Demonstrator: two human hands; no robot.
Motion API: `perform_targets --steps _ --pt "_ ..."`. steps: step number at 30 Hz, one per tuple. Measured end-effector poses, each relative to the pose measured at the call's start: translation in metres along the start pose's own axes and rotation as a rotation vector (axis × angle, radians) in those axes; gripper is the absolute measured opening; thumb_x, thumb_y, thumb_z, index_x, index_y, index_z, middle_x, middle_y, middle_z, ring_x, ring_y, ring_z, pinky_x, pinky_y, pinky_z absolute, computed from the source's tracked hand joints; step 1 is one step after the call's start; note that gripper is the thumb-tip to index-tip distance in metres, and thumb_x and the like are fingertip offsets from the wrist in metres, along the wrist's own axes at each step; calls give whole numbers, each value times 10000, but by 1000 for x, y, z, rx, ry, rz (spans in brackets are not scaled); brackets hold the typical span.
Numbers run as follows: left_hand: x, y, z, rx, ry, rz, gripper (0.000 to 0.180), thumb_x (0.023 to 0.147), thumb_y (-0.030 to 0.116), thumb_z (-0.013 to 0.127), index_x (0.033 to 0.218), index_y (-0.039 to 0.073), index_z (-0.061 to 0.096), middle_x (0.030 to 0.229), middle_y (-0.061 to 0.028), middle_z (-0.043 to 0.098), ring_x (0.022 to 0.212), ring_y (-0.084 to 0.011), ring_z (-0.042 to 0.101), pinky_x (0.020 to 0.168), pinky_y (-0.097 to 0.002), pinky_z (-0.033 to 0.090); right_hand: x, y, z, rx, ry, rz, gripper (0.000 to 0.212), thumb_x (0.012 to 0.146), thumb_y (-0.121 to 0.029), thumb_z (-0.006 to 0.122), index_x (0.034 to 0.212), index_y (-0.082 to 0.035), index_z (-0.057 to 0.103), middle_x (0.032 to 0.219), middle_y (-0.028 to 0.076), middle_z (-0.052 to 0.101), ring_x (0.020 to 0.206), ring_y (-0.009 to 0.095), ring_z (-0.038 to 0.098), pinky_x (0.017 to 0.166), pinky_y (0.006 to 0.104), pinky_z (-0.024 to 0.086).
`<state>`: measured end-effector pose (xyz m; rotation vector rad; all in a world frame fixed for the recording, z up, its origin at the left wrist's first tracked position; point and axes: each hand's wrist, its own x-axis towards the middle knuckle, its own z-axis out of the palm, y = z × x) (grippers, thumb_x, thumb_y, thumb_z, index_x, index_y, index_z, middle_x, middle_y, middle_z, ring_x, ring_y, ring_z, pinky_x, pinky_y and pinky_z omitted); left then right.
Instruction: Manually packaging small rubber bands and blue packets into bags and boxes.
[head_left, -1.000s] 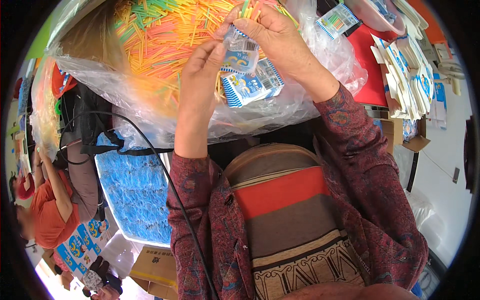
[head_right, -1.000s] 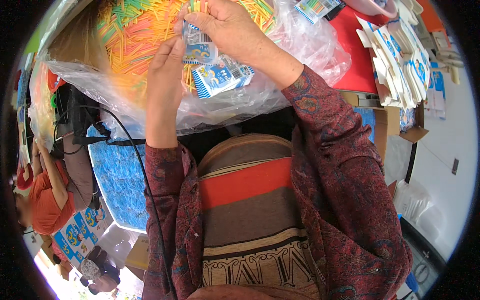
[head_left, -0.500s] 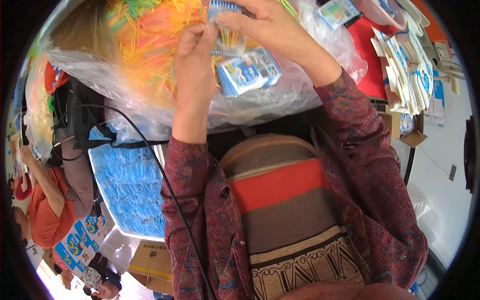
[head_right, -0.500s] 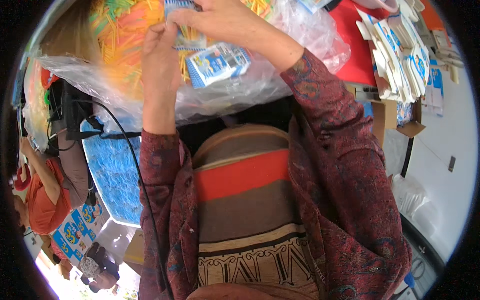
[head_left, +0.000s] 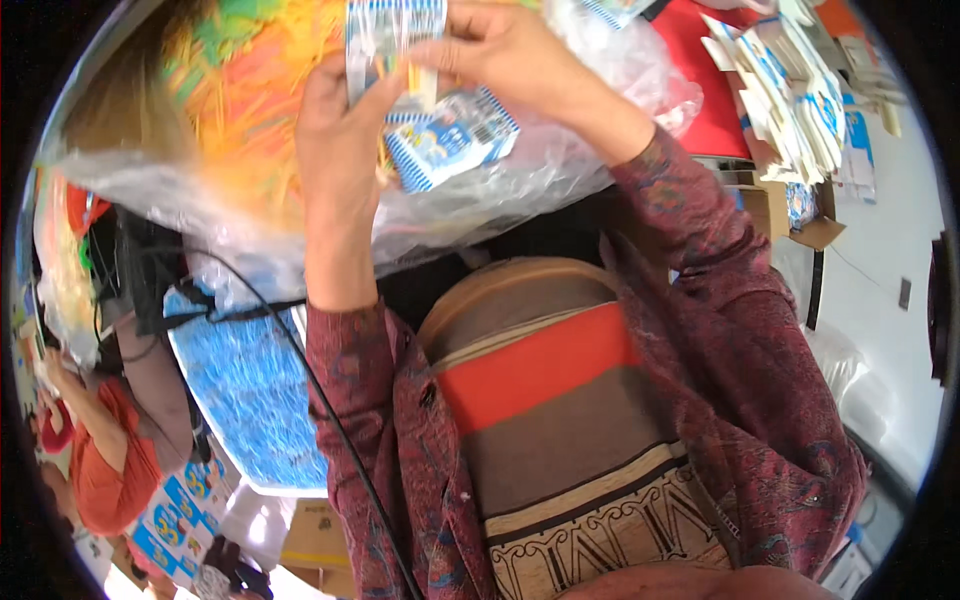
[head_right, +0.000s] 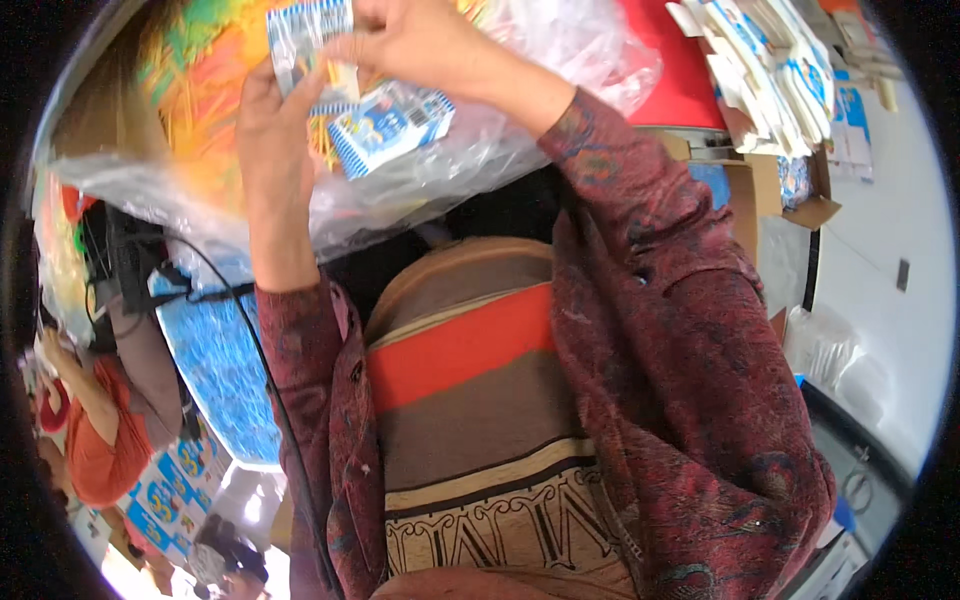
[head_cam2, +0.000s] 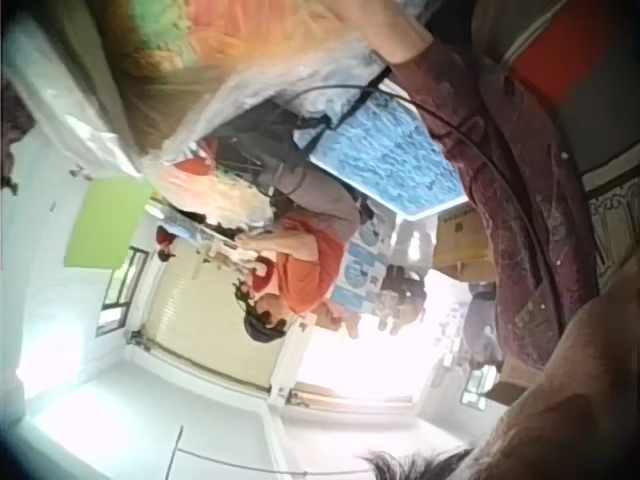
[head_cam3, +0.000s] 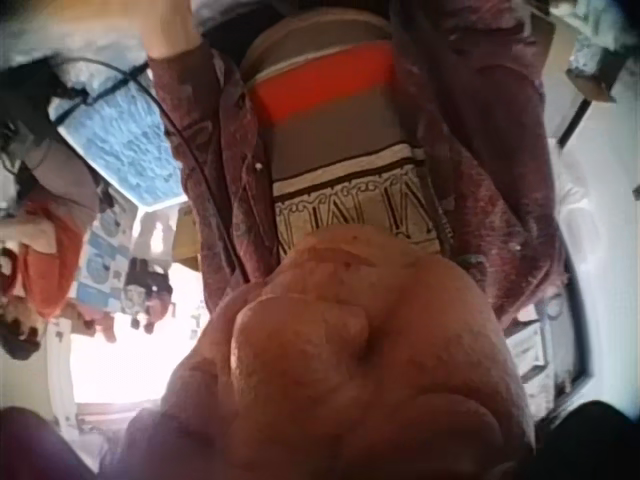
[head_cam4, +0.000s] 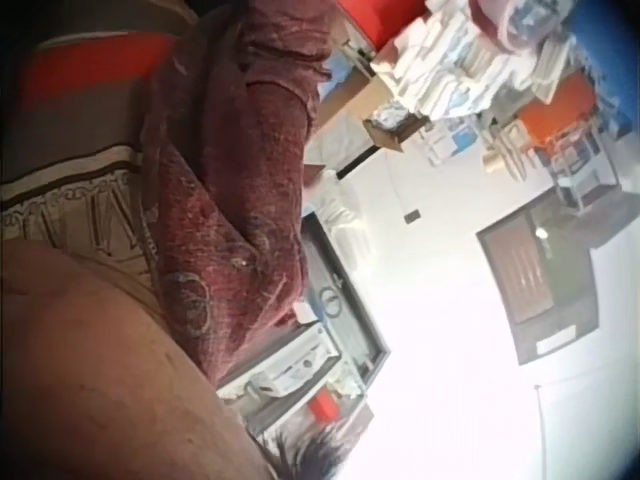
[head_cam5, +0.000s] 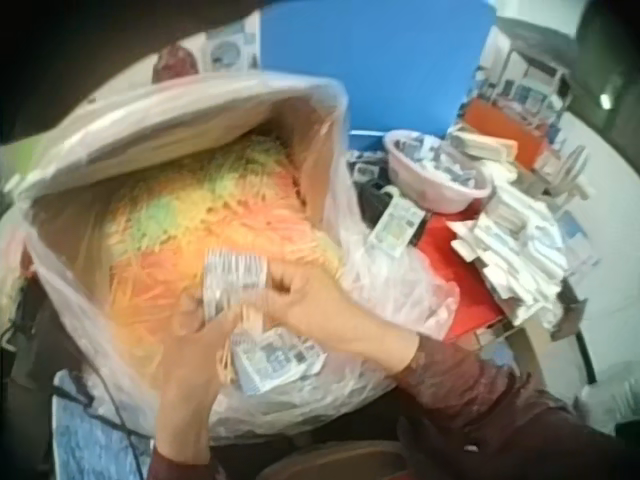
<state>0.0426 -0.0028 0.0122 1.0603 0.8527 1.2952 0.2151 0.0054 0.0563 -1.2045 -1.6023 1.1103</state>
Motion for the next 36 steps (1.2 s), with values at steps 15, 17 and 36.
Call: perform_targets --steps 15,17,36 --pt "-25 19 -4 161 89 116 302 931 46 594 1220 -32 550 1037 -93 664 965 -140 620 864 -261 466 -1 114 -172 -239 652 -99 199 882 -196 657 927 -6 697 765 74 689 646 192 632 614 349 503" --pt "-26 20 -7 197 121 146 260 943 59 578 1184 -39 583 1024 -99 677 954 -146 633 839 -257 467 1 125 -173 -476 665 -33 233 872 -230 665 918 -3 694 766 110 689 654 239 641 622 371 504" --pt "-17 -9 8 1317 -163 363 213 749 248 706 891 89 693 840 -86 607 903 -286 550 813 -446 389 -41 55 -50 -435 296 -97 174 911 -121 633 1032 -1 666 838 -2 649 718 64 532 628 244 457"
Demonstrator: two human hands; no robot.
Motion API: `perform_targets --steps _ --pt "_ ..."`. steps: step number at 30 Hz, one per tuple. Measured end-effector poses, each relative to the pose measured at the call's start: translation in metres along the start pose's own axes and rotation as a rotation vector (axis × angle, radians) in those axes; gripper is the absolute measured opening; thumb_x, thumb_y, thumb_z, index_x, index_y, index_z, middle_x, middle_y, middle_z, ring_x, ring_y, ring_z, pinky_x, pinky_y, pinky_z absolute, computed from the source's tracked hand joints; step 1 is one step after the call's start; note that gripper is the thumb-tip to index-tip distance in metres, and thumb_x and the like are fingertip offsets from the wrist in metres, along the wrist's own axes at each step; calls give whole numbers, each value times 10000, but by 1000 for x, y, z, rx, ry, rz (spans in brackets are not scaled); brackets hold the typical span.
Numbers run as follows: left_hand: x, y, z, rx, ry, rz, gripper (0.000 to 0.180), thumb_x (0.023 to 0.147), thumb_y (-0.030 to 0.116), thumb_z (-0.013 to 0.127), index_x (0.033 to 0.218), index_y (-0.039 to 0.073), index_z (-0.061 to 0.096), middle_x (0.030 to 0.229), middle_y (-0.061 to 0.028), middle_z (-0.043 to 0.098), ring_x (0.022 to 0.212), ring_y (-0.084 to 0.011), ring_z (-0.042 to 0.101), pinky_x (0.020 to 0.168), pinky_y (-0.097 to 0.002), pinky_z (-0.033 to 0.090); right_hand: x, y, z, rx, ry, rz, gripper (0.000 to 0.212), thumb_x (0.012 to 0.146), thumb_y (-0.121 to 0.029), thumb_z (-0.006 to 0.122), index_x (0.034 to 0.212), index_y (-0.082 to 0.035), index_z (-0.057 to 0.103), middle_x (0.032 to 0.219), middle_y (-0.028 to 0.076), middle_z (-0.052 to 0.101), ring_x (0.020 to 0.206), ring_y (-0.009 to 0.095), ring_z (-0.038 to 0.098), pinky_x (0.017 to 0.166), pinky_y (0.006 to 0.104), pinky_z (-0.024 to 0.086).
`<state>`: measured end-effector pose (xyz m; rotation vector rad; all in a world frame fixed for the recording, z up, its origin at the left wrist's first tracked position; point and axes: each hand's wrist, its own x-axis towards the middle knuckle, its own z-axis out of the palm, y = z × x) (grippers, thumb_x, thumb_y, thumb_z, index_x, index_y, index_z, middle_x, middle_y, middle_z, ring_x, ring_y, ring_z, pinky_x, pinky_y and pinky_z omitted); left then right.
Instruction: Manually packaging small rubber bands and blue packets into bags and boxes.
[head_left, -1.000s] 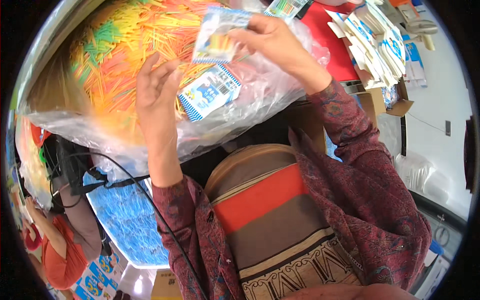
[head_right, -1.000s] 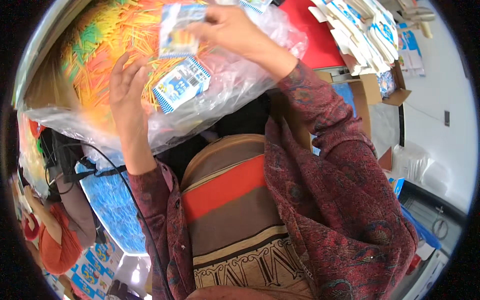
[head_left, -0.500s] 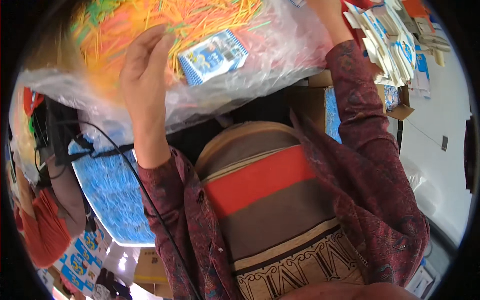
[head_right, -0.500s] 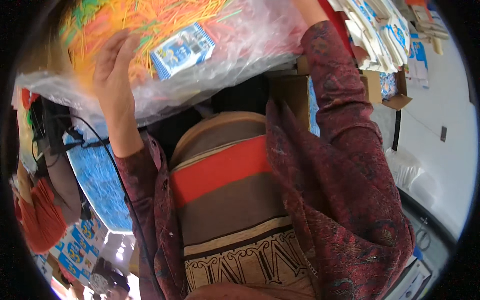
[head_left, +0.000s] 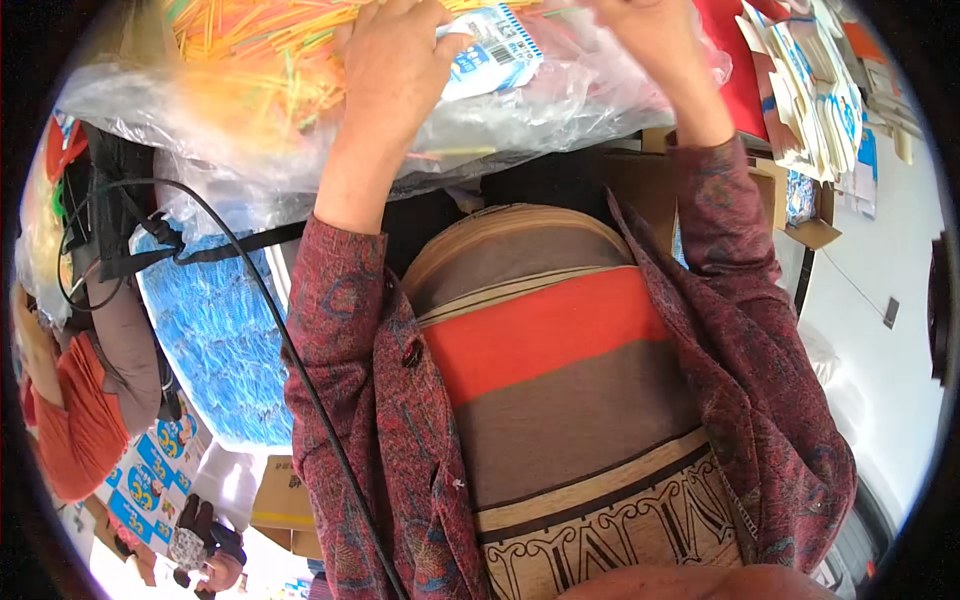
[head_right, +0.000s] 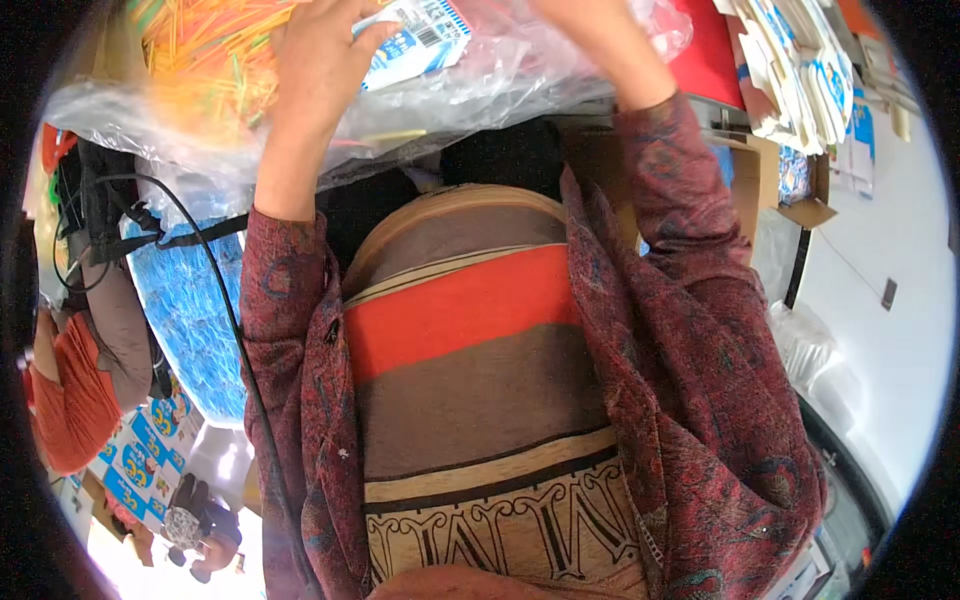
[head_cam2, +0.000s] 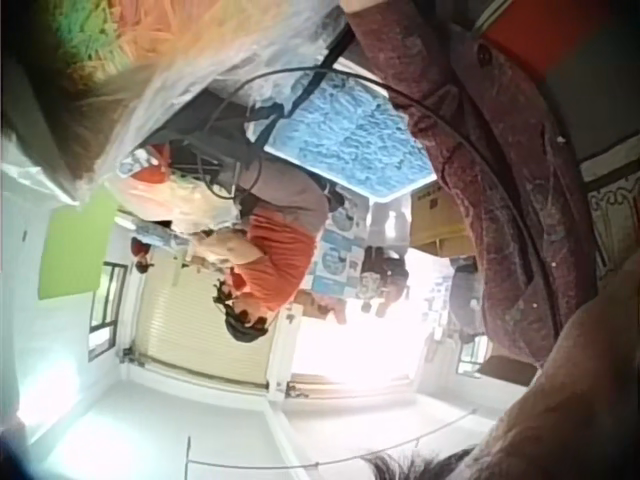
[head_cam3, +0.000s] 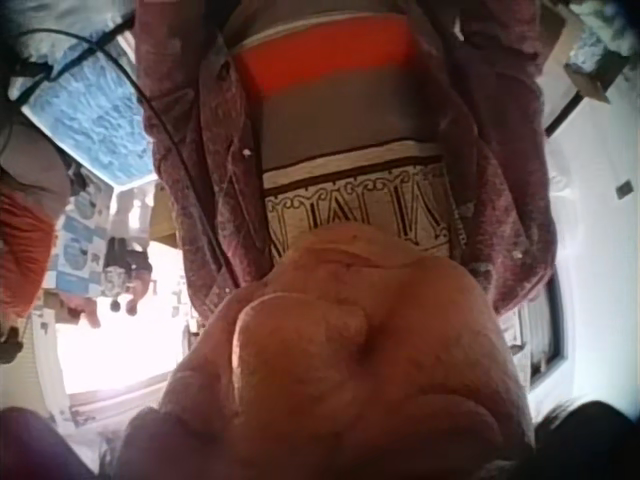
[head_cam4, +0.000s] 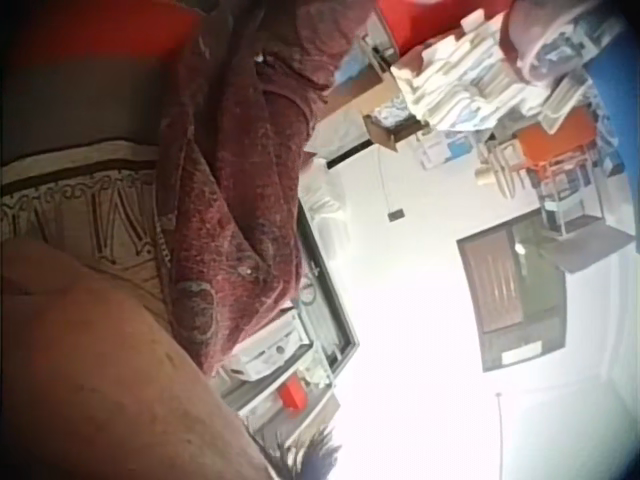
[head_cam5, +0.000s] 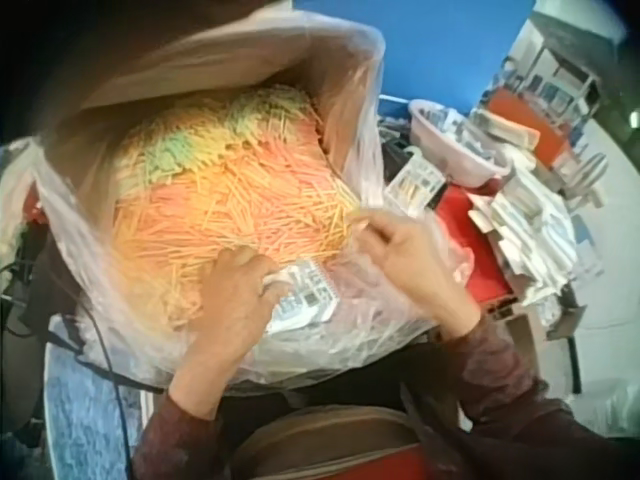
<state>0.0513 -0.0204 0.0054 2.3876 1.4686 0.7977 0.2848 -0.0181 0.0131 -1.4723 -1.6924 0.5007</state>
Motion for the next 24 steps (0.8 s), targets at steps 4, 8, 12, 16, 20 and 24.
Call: perform_targets --steps 4,8,12,16,20,24 --pt "1 -5 14 -6 2 -6 231 745 263 709 892 84 690 874 -97 615 929 -297 550 800 -449 399 -9 -16 25 150 -128 -16 151 917 -125 623 998 -11 680 814 32 657 691 95 555 627 259 465" --pt "-1 -19 26 183 186 118 76 832 144 696 895 104 712 872 -14 653 829 -185 603 764 -340 426 -6 -31 22 63 -144 -24 149 890 -124 628 975 -15 682 798 99 654 715 185 609 661 310 487" --pt "1 -23 22 -118 368 150 109 777 181 723 866 119 709 823 -25 623 793 -255 568 747 -374 393 -3 -40 26 150 -163 173 196 892 -172 668 1010 -18 695 832 32 666 726 85 584 641 246 473" --pt "-1 -6 2 -160 353 168 141 810 136 716 941 91 693 863 -50 644 826 -215 607 766 -348 436 -10 -47 32 408 -227 318 215 902 -201 687 1022 -23 703 850 -26 670 723 16 557 628 199 461" --pt "-8 8 -7 -757 235 -284 209 839 77 703 1041 50 655 936 -58 665 871 -144 623 767 -294 478 -18 -43 34 588 -241 339 208 899 -200 693 1014 -27 705 841 -46 660 712 16 545 630 194 456" --pt "-12 3 -14 -1130 45 -353 310 858 41 689 1155 14 602 1004 -65 663 905 -92 604 757 -241 492 -23 -44 36 747 -237 293 202 894 -198 701 1011 -32 703 820 -66 650 697 17 539 628 191 452"
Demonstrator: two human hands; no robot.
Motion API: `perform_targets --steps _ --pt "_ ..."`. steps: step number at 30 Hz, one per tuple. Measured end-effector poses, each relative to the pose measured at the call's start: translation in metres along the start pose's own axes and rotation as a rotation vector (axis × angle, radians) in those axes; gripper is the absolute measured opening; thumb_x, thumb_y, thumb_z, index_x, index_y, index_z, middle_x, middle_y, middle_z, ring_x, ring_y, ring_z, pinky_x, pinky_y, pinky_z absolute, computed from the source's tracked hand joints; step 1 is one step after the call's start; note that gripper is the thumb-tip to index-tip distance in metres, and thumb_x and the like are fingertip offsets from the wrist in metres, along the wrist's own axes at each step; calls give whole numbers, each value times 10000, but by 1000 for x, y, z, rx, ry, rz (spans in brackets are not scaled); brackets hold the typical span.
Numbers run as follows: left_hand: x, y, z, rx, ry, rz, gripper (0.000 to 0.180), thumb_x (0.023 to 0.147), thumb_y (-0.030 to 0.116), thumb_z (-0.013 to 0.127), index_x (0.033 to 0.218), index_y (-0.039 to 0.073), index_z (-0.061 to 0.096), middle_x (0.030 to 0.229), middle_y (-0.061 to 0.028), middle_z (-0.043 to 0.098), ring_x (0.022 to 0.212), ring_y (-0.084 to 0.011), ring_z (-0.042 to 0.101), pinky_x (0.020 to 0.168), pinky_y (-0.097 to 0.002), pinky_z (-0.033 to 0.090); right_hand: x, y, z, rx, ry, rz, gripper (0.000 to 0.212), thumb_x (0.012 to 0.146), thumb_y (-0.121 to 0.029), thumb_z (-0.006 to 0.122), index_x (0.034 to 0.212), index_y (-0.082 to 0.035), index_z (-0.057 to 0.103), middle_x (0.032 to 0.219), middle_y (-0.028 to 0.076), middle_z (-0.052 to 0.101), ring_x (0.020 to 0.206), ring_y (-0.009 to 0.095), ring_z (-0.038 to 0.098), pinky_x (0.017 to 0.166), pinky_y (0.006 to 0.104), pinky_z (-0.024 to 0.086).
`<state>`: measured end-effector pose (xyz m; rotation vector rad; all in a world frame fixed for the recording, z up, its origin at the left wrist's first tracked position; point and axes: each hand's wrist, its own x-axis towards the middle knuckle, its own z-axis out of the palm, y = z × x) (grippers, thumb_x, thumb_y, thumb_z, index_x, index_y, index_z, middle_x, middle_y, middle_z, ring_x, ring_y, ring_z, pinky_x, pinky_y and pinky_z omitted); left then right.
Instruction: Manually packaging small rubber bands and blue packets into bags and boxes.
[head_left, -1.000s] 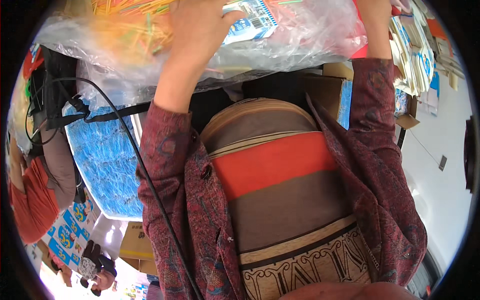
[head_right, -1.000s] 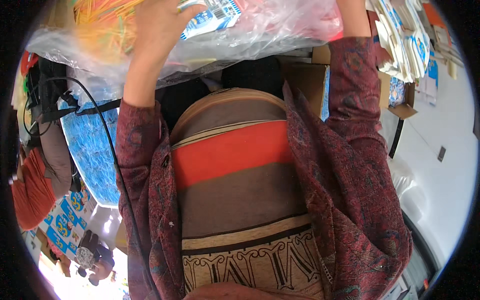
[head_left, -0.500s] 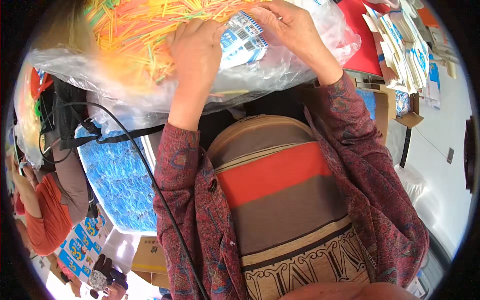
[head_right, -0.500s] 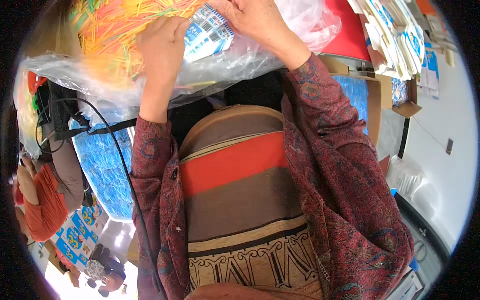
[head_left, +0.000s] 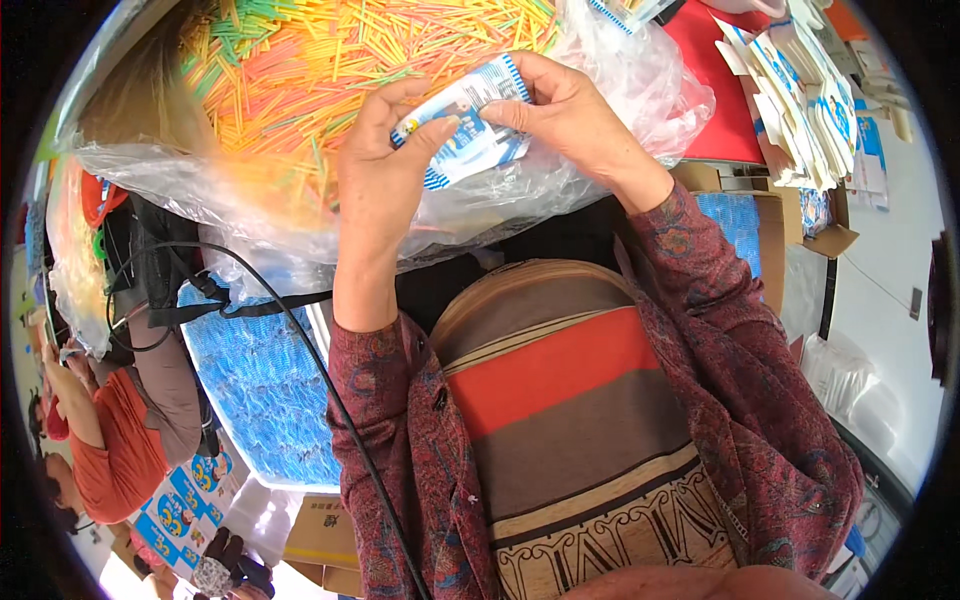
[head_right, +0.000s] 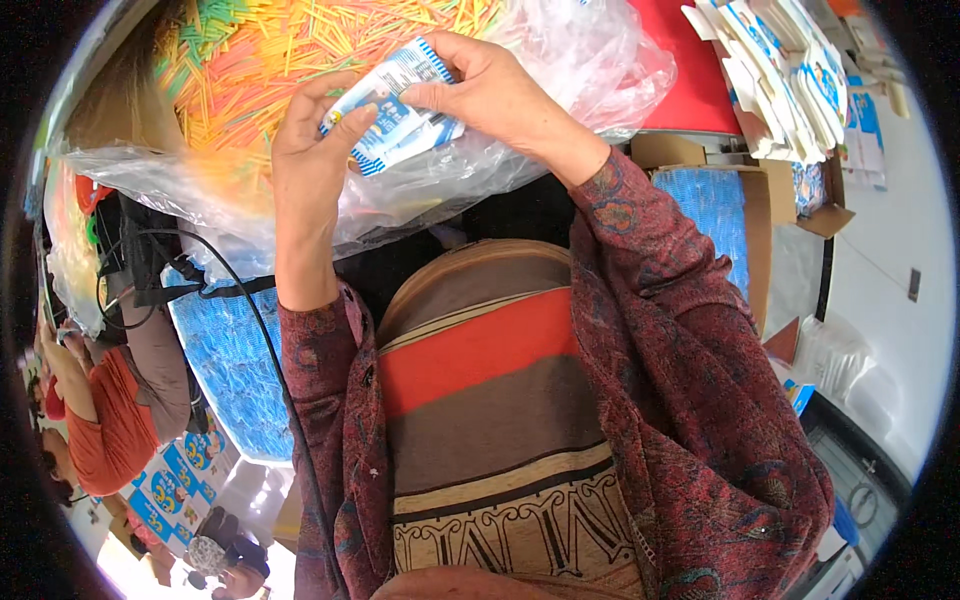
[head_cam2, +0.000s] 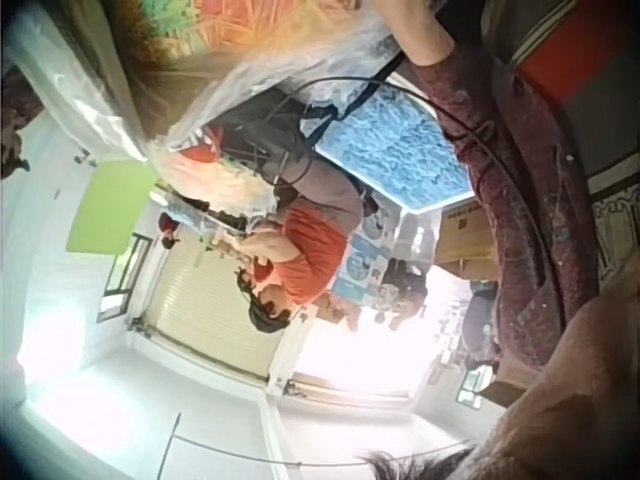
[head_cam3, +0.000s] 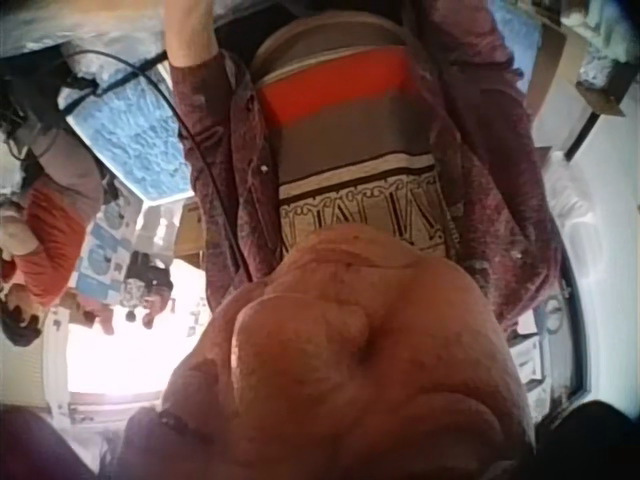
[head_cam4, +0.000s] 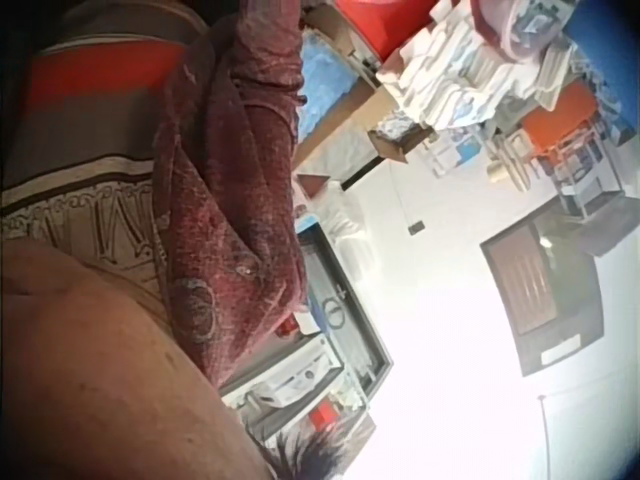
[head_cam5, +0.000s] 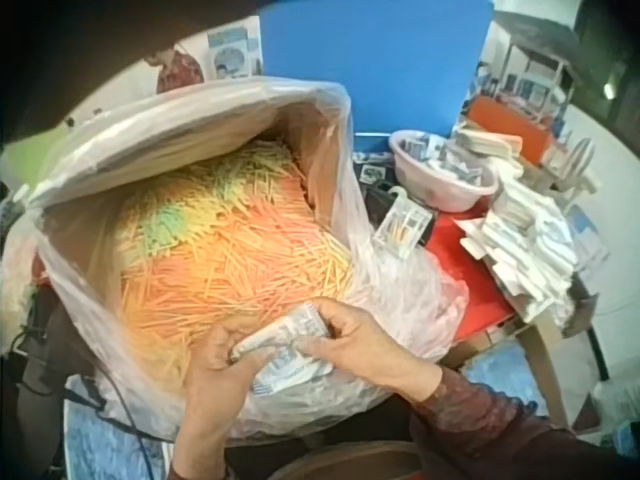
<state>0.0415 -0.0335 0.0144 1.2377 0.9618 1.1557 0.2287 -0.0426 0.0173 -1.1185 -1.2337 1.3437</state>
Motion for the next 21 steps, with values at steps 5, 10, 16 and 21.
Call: perform_targets --steps 5,10,16,21 --pt "-3 -6 -4 118 -53 43 228 863 57 693 1080 9 643 962 -23 659 874 -67 581 735 -225 478 -3 -1 -4 -170 -4 15 181 897 -199 700 973 -35 706 769 -62 642 673 18 556 595 193 463" --pt "1 -3 -2 247 -99 141 125 875 84 690 968 3 667 858 6 643 801 -61 563 695 -216 466 -7 -1 3 -327 49 -55 195 904 -227 694 913 -33 714 695 -54 615 611 19 540 542 195 454" --pt "-5 3 -7 176 -211 -86 147 873 123 704 958 12 663 833 10 647 740 -68 558 661 -230 458 -9 -2 -1 -544 -36 -134 244 924 -263 669 870 -30 717 624 -33 578 554 25 523 504 208 435" --pt "-7 -1 -14 322 -178 61 81 836 76 686 880 26 640 860 -50 649 770 -179 587 692 -300 460 11 -35 -19 -747 -271 48 310 953 -299 623 831 -27 705 634 -4 592 600 43 565 531 253 463"
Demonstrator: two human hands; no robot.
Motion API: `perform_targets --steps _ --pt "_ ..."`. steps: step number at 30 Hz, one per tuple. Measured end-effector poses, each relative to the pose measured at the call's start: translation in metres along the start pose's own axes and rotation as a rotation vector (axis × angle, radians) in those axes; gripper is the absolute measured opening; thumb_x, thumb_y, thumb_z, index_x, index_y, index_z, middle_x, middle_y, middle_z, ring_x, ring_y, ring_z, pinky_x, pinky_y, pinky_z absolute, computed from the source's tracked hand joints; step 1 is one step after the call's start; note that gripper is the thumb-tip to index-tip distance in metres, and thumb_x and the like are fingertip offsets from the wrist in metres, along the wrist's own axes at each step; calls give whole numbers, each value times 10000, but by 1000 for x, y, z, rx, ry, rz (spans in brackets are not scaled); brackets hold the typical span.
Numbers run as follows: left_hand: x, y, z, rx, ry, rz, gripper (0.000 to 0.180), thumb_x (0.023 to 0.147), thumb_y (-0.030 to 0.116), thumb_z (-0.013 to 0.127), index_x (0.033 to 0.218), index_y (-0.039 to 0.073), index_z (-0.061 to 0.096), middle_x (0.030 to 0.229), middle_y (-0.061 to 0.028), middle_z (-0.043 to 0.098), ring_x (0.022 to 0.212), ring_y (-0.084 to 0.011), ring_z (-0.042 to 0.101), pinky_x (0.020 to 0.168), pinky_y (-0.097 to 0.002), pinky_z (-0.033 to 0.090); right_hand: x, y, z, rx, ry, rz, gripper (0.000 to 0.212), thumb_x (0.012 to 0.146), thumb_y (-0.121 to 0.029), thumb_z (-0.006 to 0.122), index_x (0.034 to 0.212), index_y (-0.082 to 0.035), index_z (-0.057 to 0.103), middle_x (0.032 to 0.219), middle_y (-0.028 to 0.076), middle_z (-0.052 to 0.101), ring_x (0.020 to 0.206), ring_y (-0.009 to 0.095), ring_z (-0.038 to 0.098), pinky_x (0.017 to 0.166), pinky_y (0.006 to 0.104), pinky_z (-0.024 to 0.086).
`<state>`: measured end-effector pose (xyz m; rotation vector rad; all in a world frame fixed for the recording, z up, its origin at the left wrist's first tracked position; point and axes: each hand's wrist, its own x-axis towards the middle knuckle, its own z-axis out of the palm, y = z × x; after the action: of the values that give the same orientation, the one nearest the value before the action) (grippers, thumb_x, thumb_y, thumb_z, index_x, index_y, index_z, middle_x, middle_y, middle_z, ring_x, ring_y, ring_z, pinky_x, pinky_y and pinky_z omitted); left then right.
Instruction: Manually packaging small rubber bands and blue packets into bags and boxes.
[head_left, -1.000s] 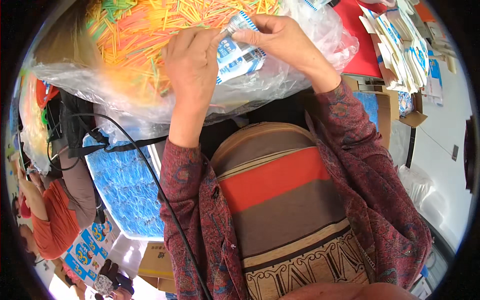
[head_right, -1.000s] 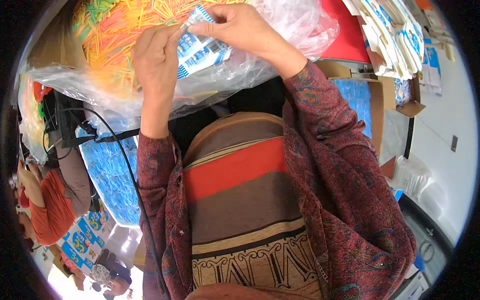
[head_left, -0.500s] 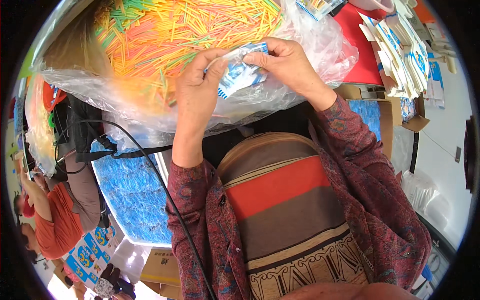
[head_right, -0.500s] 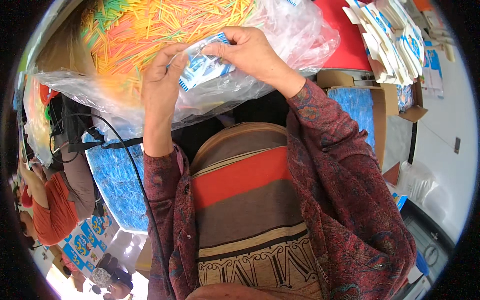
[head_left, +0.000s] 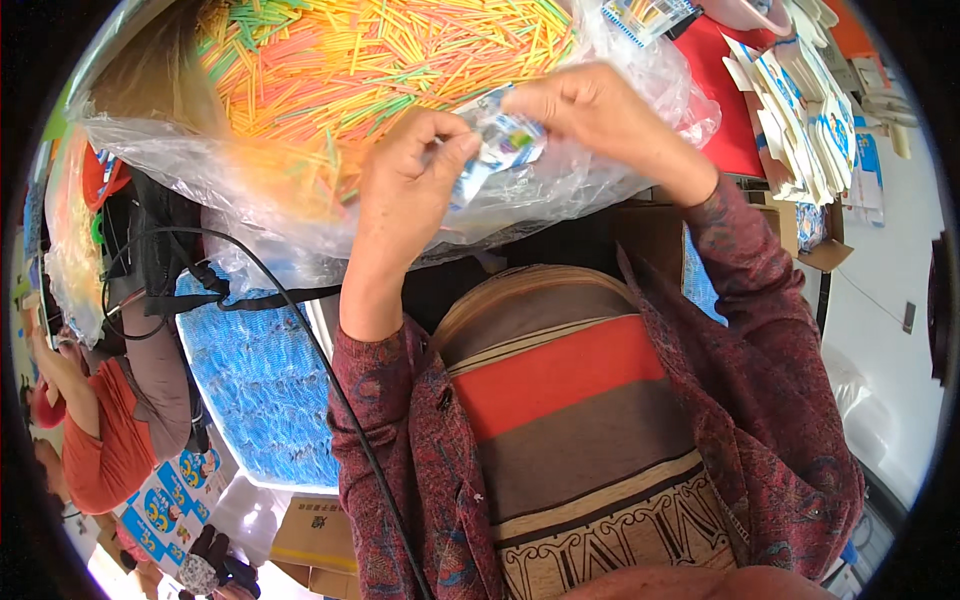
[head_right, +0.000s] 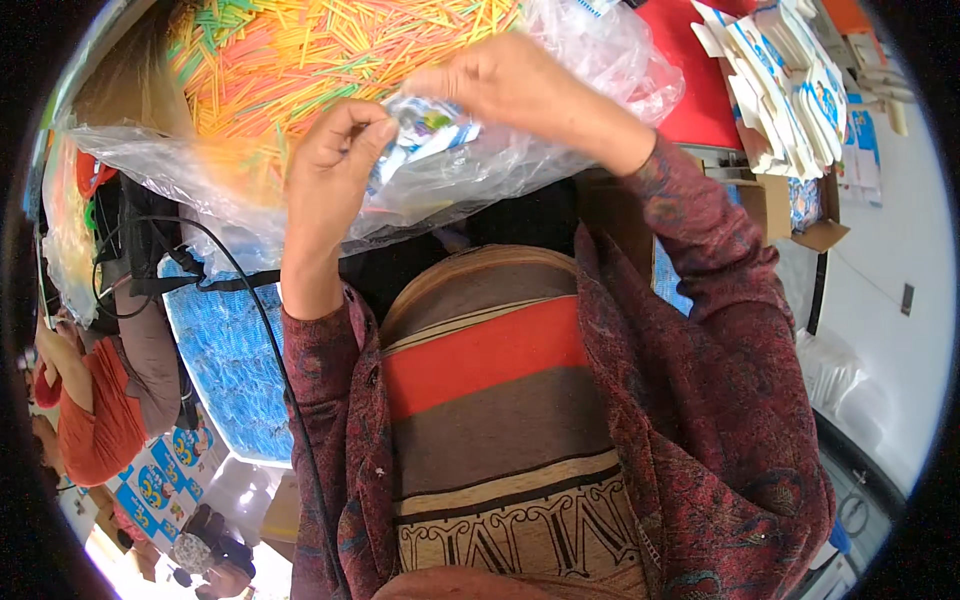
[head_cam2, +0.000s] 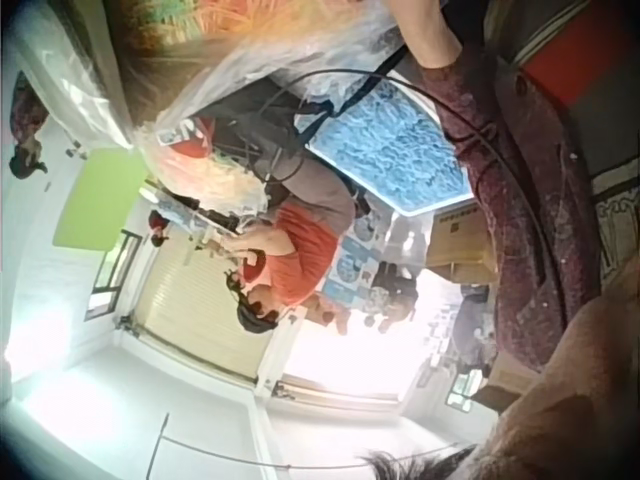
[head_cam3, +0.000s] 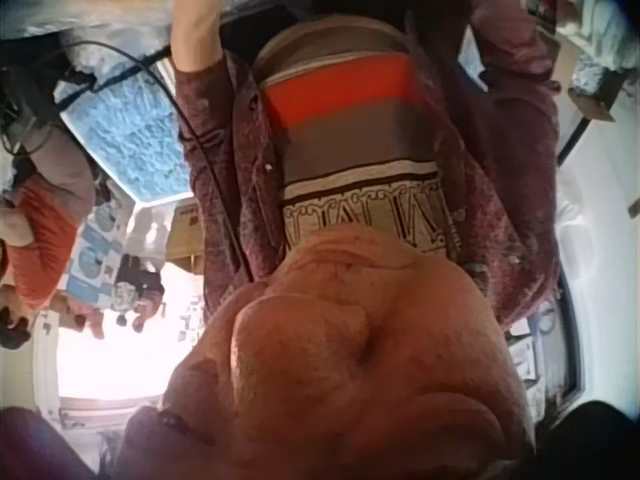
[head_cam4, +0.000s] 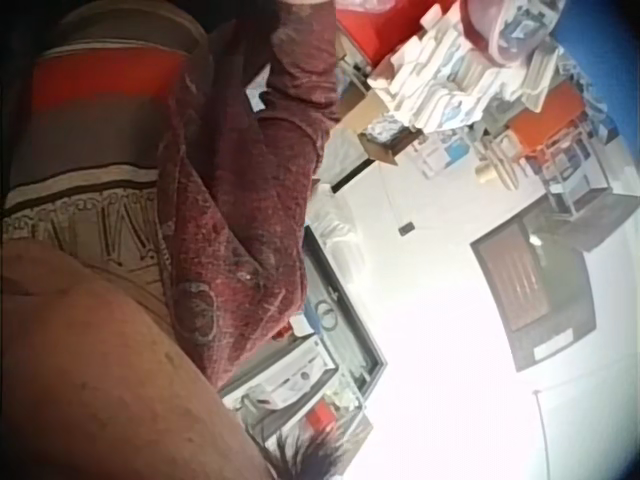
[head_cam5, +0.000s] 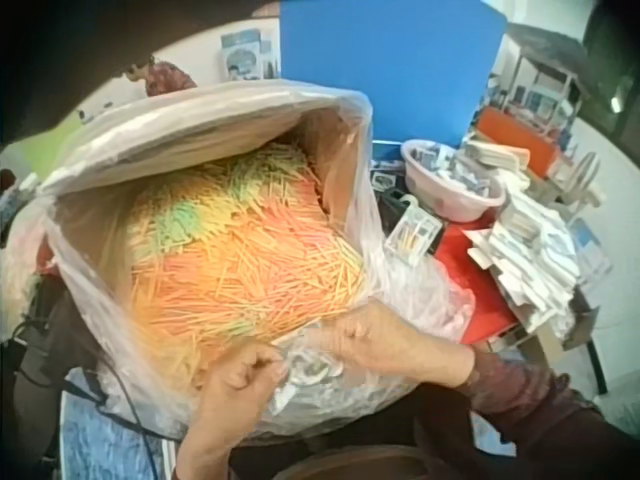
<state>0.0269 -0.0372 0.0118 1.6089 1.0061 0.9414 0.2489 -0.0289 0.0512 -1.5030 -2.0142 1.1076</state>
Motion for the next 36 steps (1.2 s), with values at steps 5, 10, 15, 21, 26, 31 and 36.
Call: perform_targets --steps 5,10,15,21,26,31,36 --pt "11 -10 6 500 120 464 63 804 55 646 843 41 599 854 -105 620 840 -302 577 764 -380 441 61 10 -26 -504 176 -513 208 878 -219 627 898 -18 674 768 86 642 765 203 621 676 342 496" --pt "10 -21 17 548 86 412 81 796 75 634 845 52 575 828 -113 603 858 -322 565 787 -416 414 71 4 -15 -974 107 -721 219 723 -139 651 908 -21 652 866 151 649 885 362 621 777 448 500" --pt "11 -25 19 529 130 426 95 765 57 647 811 57 564 791 -110 589 817 -318 564 757 -419 417 91 20 -12 -718 0 -661 249 722 -145 658 939 -27 628 932 154 650 917 359 615 796 434 500" --pt "14 -27 19 500 166 433 117 725 36 657 785 59 559 754 -106 586 772 -320 567 720 -414 421 105 33 -7 -843 -138 -583 260 743 -126 661 965 1 614 974 187 639 948 374 611 818 445 495" --pt "14 -26 18 478 182 408 114 715 28 653 767 55 554 747 -105 586 768 -318 568 708 -412 421 77 -11 -8 -921 -82 -579 250 786 -140 650 978 18 616 927 205 645 929 397 616 806 463 498" --pt "15 -26 18 479 164 389 111 712 27 652 766 55 560 748 -104 592 764 -317 570 709 -412 422 103 20 -3 -692 -143 -504 287 797 -164 655 1031 -2 625 926 198 651 929 403 618 806 464 499" --pt "15 -28 18 456 179 393 106 711 32 653 768 56 567 747 -104 602 761 -316 573 713 -411 423 107 17 -8 -559 -73 -377 309 786 -181 670 1047 -21 627 937 199 658 907 403 628 805 457 503"
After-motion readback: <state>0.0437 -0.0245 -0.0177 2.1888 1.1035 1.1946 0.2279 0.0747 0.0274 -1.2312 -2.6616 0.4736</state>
